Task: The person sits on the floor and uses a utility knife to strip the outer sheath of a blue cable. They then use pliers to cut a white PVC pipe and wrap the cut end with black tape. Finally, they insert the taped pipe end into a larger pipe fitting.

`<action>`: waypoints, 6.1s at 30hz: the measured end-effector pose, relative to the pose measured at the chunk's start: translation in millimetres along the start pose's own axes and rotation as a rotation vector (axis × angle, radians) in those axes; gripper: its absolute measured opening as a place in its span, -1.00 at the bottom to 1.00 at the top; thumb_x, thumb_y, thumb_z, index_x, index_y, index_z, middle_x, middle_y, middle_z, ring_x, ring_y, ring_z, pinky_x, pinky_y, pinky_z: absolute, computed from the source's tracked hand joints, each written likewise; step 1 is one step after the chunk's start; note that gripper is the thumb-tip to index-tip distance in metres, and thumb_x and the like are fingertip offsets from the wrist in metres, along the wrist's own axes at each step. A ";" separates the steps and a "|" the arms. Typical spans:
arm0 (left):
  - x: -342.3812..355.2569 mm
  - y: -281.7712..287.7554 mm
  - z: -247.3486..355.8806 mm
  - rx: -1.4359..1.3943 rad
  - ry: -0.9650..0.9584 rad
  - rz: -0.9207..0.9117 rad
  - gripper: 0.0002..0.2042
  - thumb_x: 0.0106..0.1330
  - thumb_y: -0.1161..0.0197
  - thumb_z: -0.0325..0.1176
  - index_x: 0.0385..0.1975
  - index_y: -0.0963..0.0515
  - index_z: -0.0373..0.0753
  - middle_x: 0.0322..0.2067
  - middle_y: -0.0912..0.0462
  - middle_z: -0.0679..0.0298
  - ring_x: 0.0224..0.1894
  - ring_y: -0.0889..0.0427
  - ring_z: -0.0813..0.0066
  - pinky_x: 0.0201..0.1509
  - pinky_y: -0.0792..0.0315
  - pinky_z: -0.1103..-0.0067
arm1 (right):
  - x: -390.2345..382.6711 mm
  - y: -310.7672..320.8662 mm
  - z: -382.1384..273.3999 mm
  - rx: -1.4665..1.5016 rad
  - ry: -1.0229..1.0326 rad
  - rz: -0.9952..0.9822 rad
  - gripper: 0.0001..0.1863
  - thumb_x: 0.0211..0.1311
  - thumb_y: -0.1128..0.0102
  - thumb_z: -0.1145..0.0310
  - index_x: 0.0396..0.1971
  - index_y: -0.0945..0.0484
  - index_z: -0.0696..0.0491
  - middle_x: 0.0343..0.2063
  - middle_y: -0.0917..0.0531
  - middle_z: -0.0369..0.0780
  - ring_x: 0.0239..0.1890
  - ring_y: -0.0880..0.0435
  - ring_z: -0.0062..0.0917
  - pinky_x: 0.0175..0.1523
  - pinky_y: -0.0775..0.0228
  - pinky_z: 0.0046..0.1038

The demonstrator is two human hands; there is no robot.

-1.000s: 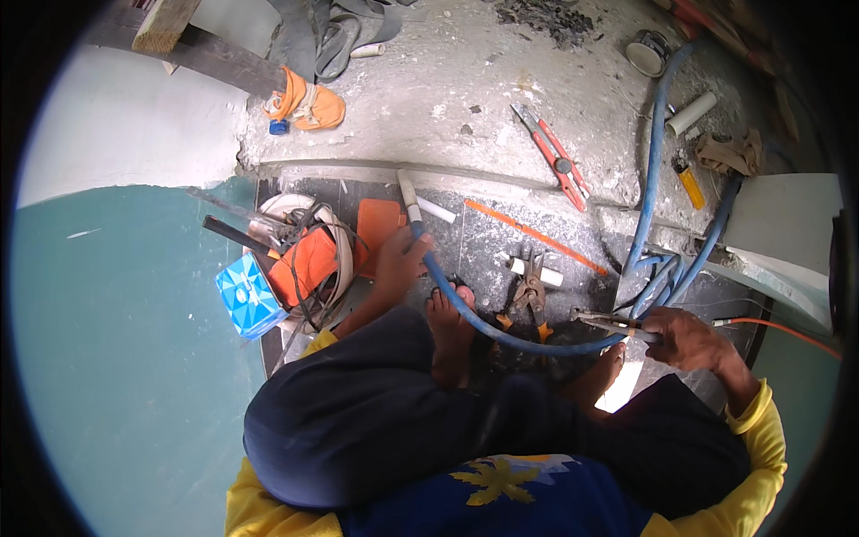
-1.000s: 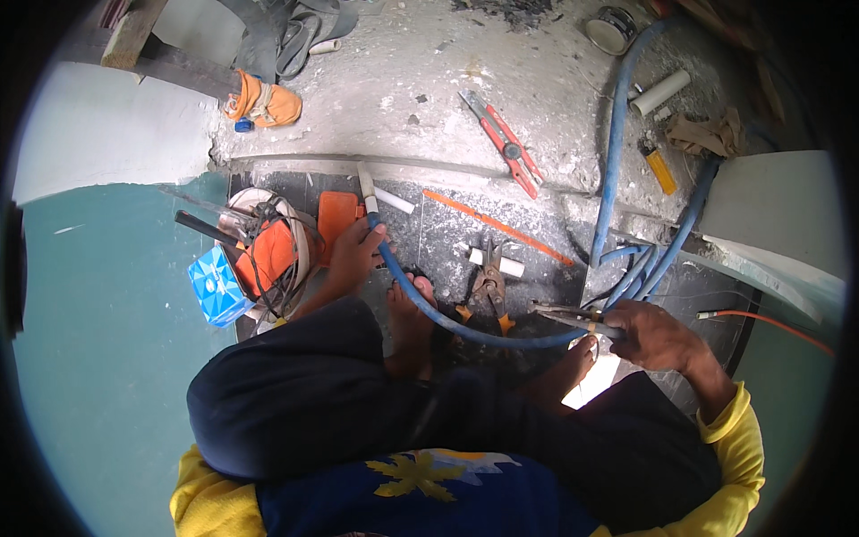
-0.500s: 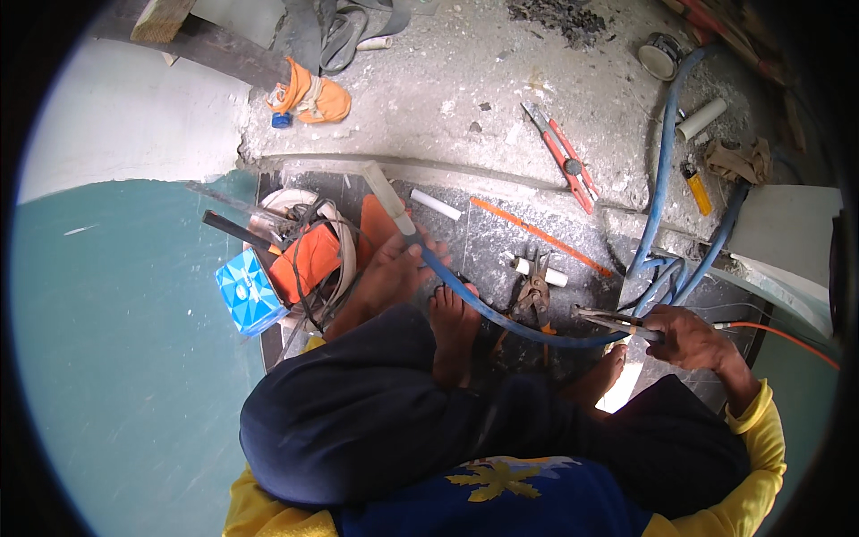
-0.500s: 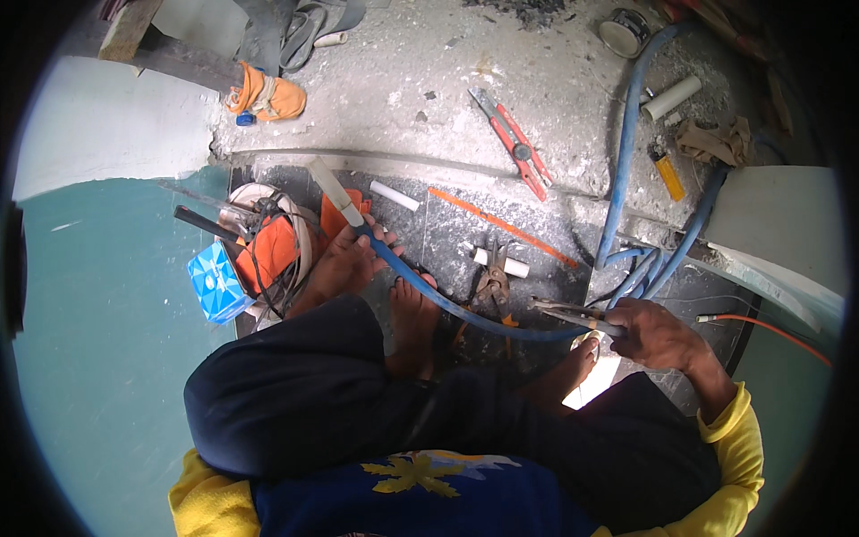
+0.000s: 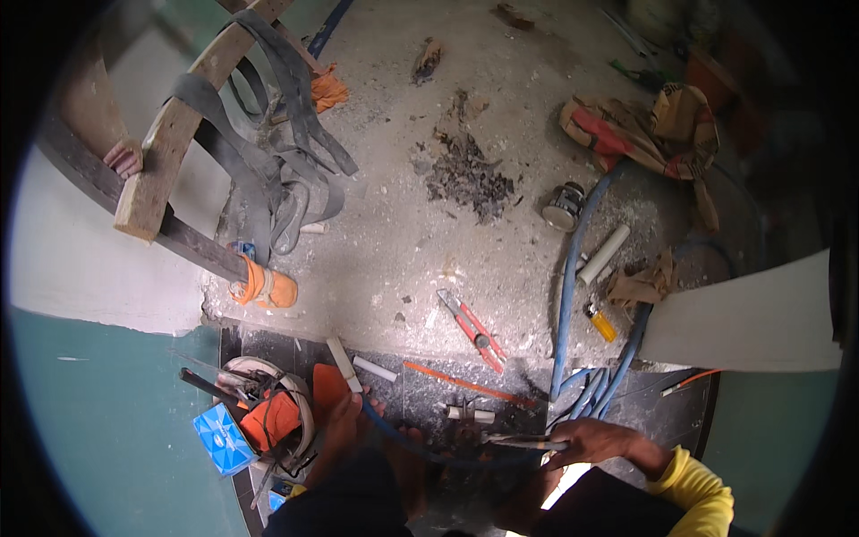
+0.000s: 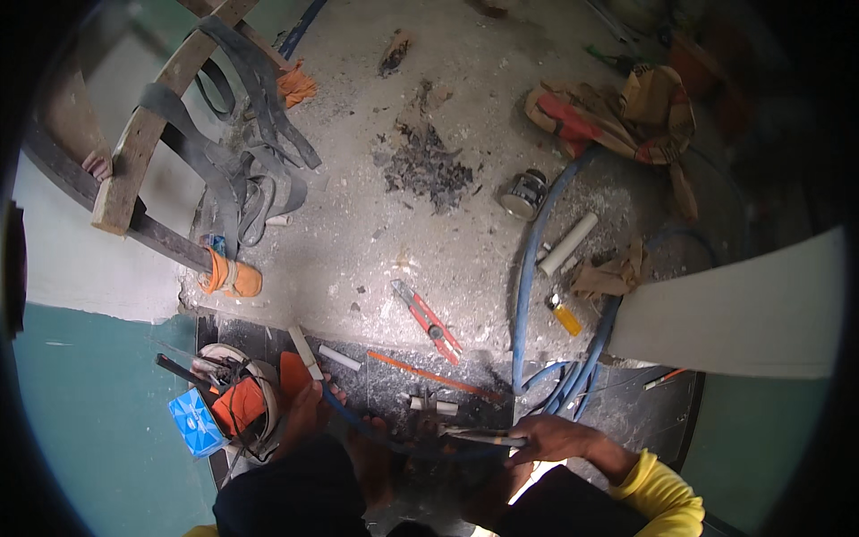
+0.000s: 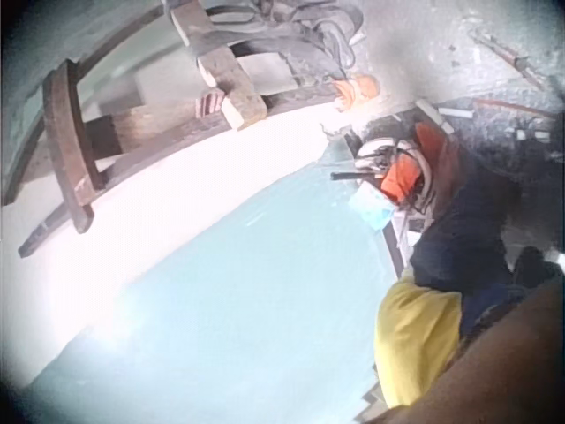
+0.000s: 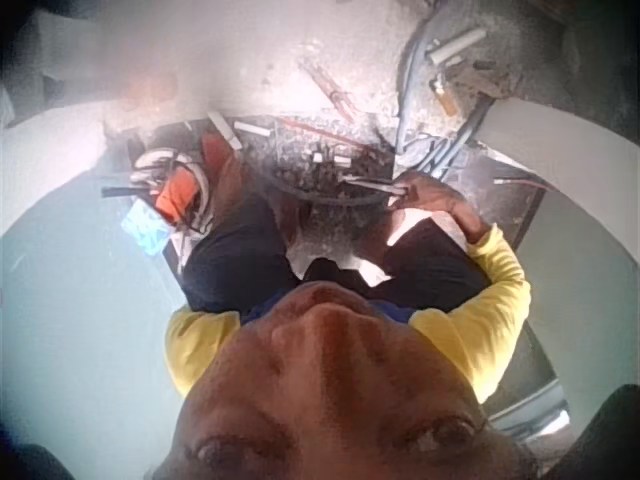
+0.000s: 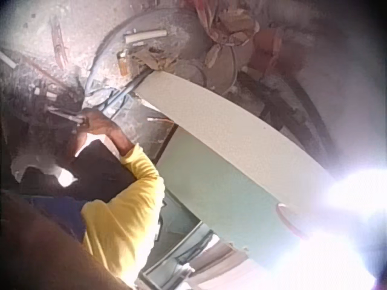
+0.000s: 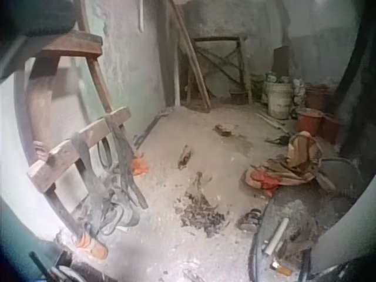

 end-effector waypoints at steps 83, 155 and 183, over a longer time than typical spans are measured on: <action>195.1 -683.2 827.8 0.997 0.386 -0.220 -0.18 0.47 -0.18 0.23 0.40 -0.38 -0.47 0.35 -0.46 -0.26 0.43 -0.45 -0.13 0.50 -0.34 0.27 | -88.9 1070.5 -432.3 0.339 -0.515 1.102 -0.78 0.34 -0.40 0.40 -0.26 -0.56 0.21 -0.27 -0.59 -0.08 -0.28 -0.67 -0.37 -0.22 -0.58 -0.33; 545.7 -687.3 1109.2 -0.650 0.013 0.836 -0.76 0.67 -0.07 -0.18 -0.04 -0.49 -0.24 -0.45 -0.38 0.48 -0.43 -0.44 0.69 -0.21 -0.61 0.52 | 322.2 1335.7 -690.6 0.943 0.018 -0.175 -0.62 0.60 -0.18 0.26 0.23 -0.34 0.09 -0.53 -0.37 -0.33 -0.53 -0.36 -0.62 -0.35 -0.42 -0.40; 218.4 -684.2 797.4 -2.010 -1.219 0.908 -0.82 0.67 -0.09 -0.12 -0.04 -0.49 -0.07 -0.39 -0.41 0.53 -0.40 -0.38 0.71 -0.30 -0.42 0.68 | 187.8 1013.2 -691.3 -0.202 -0.042 -0.905 -0.84 0.56 -0.22 0.35 -0.15 -0.61 0.15 -0.26 -0.63 -0.22 -0.27 -0.59 -0.57 -0.15 -0.45 -0.52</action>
Point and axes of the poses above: each hand's wrist, its own x-axis towards the middle knuckle, its own y-axis out of the back of the hand, z = x × y, the point moved 9 cm from there along x, towards the middle knuckle
